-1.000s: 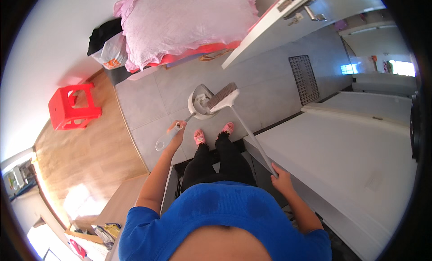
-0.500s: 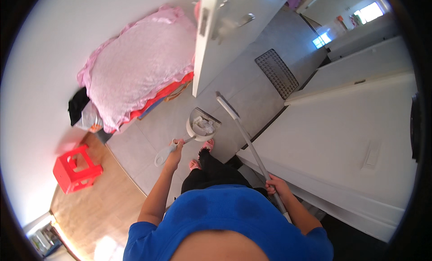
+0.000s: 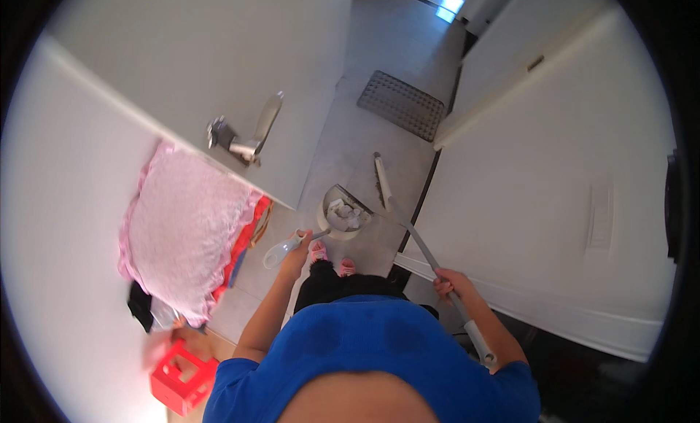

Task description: The person sweeps the floor of a bedroom and hallway using a broom and dustpan. They move a red plastic stool and a pink blanket to access areas underneath, sweeping debris into the dustpan. The person then carries the dustpan and broom out of the room into the hallway.

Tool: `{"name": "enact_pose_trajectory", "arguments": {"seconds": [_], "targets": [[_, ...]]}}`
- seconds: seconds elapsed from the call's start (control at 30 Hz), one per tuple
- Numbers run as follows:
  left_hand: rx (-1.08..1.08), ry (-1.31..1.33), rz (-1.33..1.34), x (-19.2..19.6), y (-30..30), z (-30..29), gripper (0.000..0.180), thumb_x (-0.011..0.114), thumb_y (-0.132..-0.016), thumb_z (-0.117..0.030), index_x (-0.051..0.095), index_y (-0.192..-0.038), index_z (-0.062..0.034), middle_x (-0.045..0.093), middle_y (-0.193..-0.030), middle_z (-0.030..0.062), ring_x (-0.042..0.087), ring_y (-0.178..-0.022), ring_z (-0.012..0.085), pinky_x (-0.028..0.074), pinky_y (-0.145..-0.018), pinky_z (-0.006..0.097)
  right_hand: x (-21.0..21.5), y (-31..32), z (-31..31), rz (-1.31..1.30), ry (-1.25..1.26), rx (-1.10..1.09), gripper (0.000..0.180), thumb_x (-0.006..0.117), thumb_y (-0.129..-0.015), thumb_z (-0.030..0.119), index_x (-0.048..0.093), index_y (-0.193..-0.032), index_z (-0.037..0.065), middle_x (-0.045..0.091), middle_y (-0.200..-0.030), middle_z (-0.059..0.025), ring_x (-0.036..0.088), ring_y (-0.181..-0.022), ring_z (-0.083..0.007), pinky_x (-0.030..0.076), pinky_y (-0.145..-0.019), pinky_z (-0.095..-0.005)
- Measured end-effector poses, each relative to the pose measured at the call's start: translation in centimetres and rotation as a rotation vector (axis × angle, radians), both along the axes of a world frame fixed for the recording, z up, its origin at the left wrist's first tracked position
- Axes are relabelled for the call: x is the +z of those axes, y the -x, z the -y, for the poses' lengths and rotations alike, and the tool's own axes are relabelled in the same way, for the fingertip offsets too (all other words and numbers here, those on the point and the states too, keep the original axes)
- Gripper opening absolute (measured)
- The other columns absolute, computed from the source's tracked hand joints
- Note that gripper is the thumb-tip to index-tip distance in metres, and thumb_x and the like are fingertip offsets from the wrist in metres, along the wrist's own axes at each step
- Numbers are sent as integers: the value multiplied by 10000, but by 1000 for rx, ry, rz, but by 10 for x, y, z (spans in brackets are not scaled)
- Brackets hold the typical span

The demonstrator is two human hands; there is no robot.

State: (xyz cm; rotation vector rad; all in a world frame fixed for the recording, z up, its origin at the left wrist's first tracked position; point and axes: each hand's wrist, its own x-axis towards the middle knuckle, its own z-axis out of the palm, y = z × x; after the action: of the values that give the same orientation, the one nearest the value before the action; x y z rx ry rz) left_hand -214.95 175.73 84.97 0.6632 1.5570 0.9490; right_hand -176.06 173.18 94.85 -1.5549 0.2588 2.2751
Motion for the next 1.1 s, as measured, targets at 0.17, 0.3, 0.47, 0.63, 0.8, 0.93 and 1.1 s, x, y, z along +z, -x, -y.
{"name": "enact_pose_trajectory", "arguments": {"seconds": [0.17, 0.3, 0.47, 0.63, 0.8, 0.93, 1.1], "targets": [[-96, 7, -24, 11, -7, -82, 298, 590, -787, -380, 478, -708, -115, 377, -616, -38, 322, -558, 65, 301, -502, 223, 0, 16, -52, -116, 27, -400, 180, 489, -833, 95, 415, -689, 18, 421, -569, -12, 381, -415, -25, 320, -342, -120], [-131, -50, 8, 14, -23, -152, 244, 588, -800, -321, 472, -709, -127, 348, -579, -51, 300, -514, 49, 270, -456, 203, 1, 11, -113, -192, 76, -718, 166, 466, -838, 78, 424, -691, 12, 438, -572, -18, 415, -424, -28, 366, -355, -117], [8, 4, 50, 2, -55, -259, 231, 600, -799, -252, 439, -691, -125, 358, -590, -53, 292, -492, 35, 256, -434, 197, -17, -12, -222, -391, 129, -924, 141, 431, -835, 56, 435, -704, 5, 461, -597, -24, 446, -447, -43, 396, -372, -132], [159, -33, 230, -6, -64, -361, 169, 576, -814, -217, 467, -732, -117, 394, -596, -45, 318, -499, 38, 271, -433, 198, -29, -19, -344, -491, 194, -1036, 105, 396, -801, 17, 426, -701, 7, 466, -609, -30, 460, -476, -76, 427, -414, -159], [228, -34, 235, 24, -54, -480, 170, 568, -818, -198, 438, -746, -116, 383, -632, -35, 313, -501, 33, 263, -424, 186, -7, -13, -467, -599, 170, -1134, 58, 373, -807, 2, 397, -756, -7, 460, -615, -31, 474, -491, -91, 454, -435, -173], [260, -20, 318, 58, -62, -594, 188, 577, -814, -198, 431, -734, -110, 389, -646, -29, 319, -506, 33, 272, -440, 190, 12, -25, -586, -607, 343, -1176, 62, 382, -800, 9, 407, -744, 2, 454, -596, -31, 472, -489, -109, 456, -440, -187], [228, -30, 393, 50, -102, -730, 207, 579, -815, -207, 414, -725, -120, 382, -648, -40, 316, -513, 29, 262, -446, 188, 3, -58, -712, -596, 342, -1220, 73, 399, -801, 23, 408, -731, 5, 451, -599, -34, 471, -486, -111, 457, -442, -195]]}}
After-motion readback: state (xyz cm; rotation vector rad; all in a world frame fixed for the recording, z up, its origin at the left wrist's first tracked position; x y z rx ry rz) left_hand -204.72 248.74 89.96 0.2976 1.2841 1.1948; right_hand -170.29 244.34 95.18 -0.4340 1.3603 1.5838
